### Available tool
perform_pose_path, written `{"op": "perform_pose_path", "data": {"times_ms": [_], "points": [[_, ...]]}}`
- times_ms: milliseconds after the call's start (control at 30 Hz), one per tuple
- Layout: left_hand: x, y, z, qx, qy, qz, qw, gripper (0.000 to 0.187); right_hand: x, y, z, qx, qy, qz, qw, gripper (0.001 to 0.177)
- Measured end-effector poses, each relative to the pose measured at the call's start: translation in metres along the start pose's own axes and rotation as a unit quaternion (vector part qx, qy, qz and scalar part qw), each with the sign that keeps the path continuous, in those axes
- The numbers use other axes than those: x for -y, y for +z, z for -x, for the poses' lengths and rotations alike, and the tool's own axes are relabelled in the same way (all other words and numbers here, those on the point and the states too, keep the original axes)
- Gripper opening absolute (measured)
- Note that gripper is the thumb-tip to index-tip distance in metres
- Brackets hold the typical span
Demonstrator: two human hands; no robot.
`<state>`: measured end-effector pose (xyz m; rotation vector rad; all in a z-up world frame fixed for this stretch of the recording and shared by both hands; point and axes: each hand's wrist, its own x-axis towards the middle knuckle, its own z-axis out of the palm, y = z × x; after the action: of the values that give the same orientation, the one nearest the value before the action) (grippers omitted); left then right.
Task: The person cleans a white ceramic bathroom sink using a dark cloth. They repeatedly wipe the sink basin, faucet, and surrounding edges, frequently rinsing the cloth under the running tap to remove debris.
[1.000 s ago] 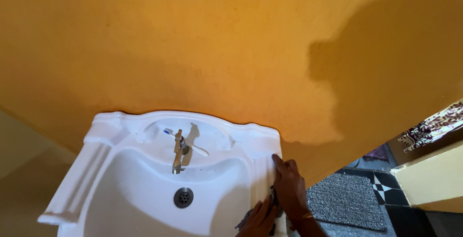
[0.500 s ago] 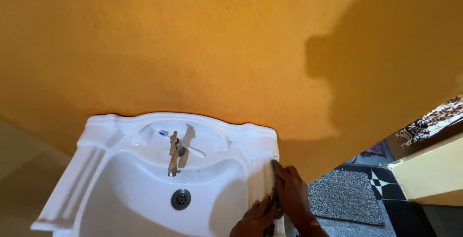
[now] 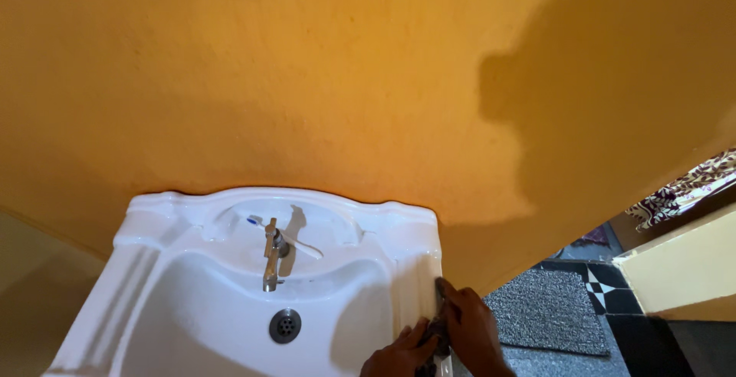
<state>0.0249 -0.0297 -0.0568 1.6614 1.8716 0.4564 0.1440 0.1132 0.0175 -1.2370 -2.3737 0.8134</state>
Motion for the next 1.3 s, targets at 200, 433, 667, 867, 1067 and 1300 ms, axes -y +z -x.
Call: {"op": "perform_pose_path", "data": {"times_ms": [200, 433, 667, 867, 1067, 1300], "points": [[0.017, 0.027, -0.005, -0.047, 0.023, 0.007, 0.999, 0.048, 0.024, 0.002, -0.036, -0.013, -0.032, 0.058, 0.998, 0.041], [0.032, 0.030, -0.009, -0.014, 0.058, 0.002, 0.998, 0.050, 0.013, -0.014, -0.033, 0.031, -0.078, 0.057, 0.995, 0.039], [-0.048, -0.074, 0.045, -0.092, -0.005, 0.124, 0.988, 0.052, 0.017, -0.007, -0.037, -0.016, -0.086, 0.029, 0.996, 0.035], [-0.077, -0.122, 0.050, -0.183, -0.064, 0.174, 0.966, 0.026, 0.017, -0.030, -0.017, 0.035, -0.152, 0.058, 0.986, 0.030], [-0.054, -0.132, 0.049, -0.216, -0.092, 0.179, 0.956, 0.010, 0.046, -0.061, 0.021, 0.138, -0.021, 0.029, 0.990, 0.032], [-0.050, -0.129, 0.067, -0.252, -0.083, 0.214, 0.940, 0.018, 0.086, -0.056, 0.027, 0.109, -0.038, 0.096, 0.989, 0.045]]}}
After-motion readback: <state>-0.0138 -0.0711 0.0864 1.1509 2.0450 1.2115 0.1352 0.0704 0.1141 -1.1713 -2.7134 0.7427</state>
